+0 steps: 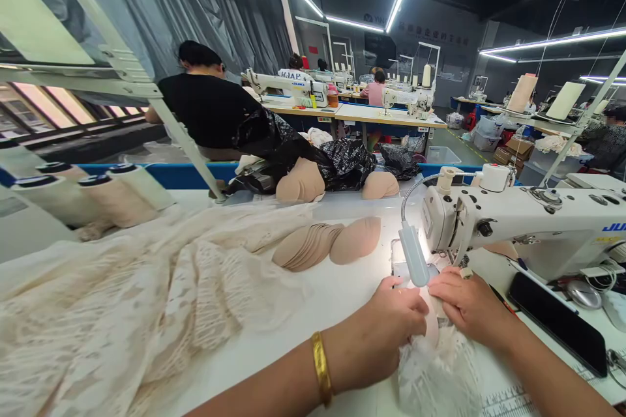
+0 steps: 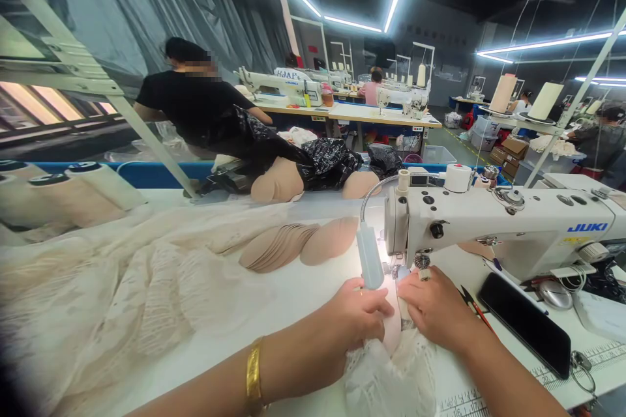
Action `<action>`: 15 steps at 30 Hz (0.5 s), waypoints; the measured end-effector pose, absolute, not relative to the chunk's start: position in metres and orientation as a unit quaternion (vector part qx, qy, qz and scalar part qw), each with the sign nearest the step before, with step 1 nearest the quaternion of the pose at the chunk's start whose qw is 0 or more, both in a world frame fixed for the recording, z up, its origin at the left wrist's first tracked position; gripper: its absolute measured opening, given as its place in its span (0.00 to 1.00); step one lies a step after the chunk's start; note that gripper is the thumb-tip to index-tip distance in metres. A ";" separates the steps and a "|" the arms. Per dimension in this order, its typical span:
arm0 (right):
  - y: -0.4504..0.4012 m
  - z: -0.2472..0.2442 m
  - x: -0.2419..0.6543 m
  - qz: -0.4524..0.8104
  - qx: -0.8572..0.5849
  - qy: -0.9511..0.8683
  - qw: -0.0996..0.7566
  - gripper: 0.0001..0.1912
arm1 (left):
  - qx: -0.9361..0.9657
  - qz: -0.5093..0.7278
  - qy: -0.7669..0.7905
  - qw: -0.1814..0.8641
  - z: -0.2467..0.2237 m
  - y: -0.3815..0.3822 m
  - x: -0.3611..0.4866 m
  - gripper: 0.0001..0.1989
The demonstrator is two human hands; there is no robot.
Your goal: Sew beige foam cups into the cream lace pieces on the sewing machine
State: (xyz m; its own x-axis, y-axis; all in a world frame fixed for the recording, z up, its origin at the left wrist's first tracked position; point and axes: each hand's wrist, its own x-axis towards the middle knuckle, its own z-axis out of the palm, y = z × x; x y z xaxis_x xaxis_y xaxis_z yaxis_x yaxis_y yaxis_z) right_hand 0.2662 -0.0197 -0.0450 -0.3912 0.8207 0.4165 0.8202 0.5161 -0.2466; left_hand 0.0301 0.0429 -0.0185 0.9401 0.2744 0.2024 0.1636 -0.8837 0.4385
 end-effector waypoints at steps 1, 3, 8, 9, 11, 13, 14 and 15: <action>-0.019 -0.045 0.267 0.003 -0.495 -0.834 0.243 0.21 | 0.963 0.132 0.117 0.206 -0.016 0.042 0.030 0.12; -0.019 -0.045 0.268 0.003 -0.506 -0.830 0.236 0.22 | 0.964 0.134 0.121 0.195 -0.012 0.041 0.031 0.12; -0.021 -0.046 0.269 0.005 -0.511 -0.829 0.228 0.23 | 0.968 0.117 0.118 0.187 -0.012 0.039 0.031 0.13; -0.021 -0.045 0.269 0.007 -0.513 -0.828 0.228 0.23 | 0.969 0.115 0.120 0.182 -0.013 0.039 0.031 0.13; -0.022 -0.045 0.268 0.010 -0.518 -0.824 0.229 0.23 | 0.970 0.119 0.124 0.171 -0.015 0.038 0.030 0.13; -0.023 -0.044 0.268 0.009 -0.523 -0.821 0.230 0.22 | 0.970 0.128 0.128 0.165 -0.017 0.037 0.030 0.13; -0.023 -0.043 0.267 0.008 -0.524 -0.820 0.231 0.21 | 0.969 0.130 0.129 0.164 -0.017 0.036 0.030 0.13; -0.024 -0.042 0.267 0.007 -0.525 -0.819 0.231 0.21 | 0.969 0.131 0.127 0.166 -0.018 0.036 0.030 0.13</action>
